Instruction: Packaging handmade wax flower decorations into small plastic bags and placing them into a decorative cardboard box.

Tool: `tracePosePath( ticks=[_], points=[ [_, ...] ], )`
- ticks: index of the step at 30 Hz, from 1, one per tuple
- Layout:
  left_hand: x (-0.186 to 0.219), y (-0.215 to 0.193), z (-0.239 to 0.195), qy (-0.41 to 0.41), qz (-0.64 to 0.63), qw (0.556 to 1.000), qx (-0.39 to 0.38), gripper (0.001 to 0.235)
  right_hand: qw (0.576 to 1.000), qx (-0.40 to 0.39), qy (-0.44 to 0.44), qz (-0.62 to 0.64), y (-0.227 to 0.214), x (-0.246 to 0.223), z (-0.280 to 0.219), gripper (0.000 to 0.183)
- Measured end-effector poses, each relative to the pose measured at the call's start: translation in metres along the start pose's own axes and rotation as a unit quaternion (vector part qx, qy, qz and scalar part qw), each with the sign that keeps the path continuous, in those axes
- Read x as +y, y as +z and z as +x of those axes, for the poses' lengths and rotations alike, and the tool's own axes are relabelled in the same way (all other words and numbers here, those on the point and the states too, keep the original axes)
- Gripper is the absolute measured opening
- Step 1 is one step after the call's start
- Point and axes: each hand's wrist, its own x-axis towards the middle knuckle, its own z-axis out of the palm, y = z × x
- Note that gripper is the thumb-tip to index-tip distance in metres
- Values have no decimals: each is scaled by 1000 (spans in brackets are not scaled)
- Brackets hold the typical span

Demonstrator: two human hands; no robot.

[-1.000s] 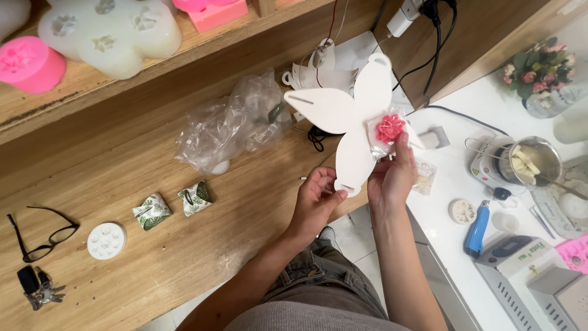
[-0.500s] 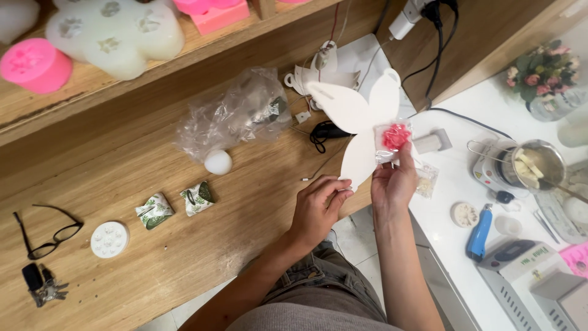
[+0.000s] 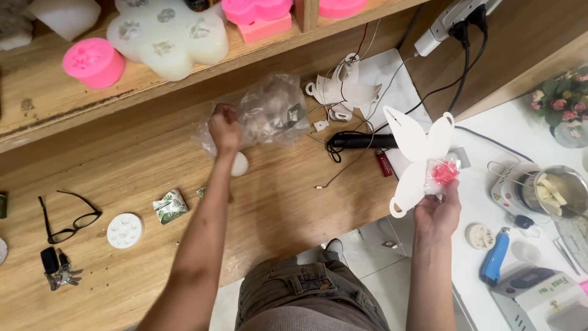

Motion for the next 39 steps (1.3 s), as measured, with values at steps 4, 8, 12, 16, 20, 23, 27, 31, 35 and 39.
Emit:
tracePosePath(
  ticks=[4, 8, 12, 16, 20, 23, 27, 31, 35, 39],
  points=[
    [-72, 29, 32, -342, -6, 887, -310, 20, 1000, 1, -5, -7, -6, -3, -7, 41],
    [-104, 68, 17, -250, 121, 808, -520, 10, 1000, 0, -15, 7, -10, -3, -10, 39],
    [-82, 77, 8, -95, 219, 938, -253, 22, 1000, 11, -5, -22, 8, -9, -29, 39],
    [-49, 55, 15, -78, 279, 935, -205, 14, 999, -25, -7, -31, 24, -18, -50, 39],
    [-69, 57, 23, -50, 403, 874, -265, 22, 998, -23, -31, -54, 45, -28, -71, 37],
    [-73, 49, 24, 2, 434, 856, -282, 19, 992, -16, -73, -98, 44, -31, -77, 31],
    [-8, 14, 13, -21, 312, 916, -250, 28, 988, -39, -84, -126, 45, -37, -84, 21],
    [93, -25, -32, 199, 120, 971, -64, 25, 979, -66, -82, -174, 52, -39, -89, 19],
    [121, -15, -85, 181, -47, 981, -49, 18, 976, -80, -65, -194, 48, -25, -88, 19],
    [83, -15, -90, 147, 36, 986, -73, 24, 976, -90, -6, -199, 36, -12, -88, 18]
  ],
)
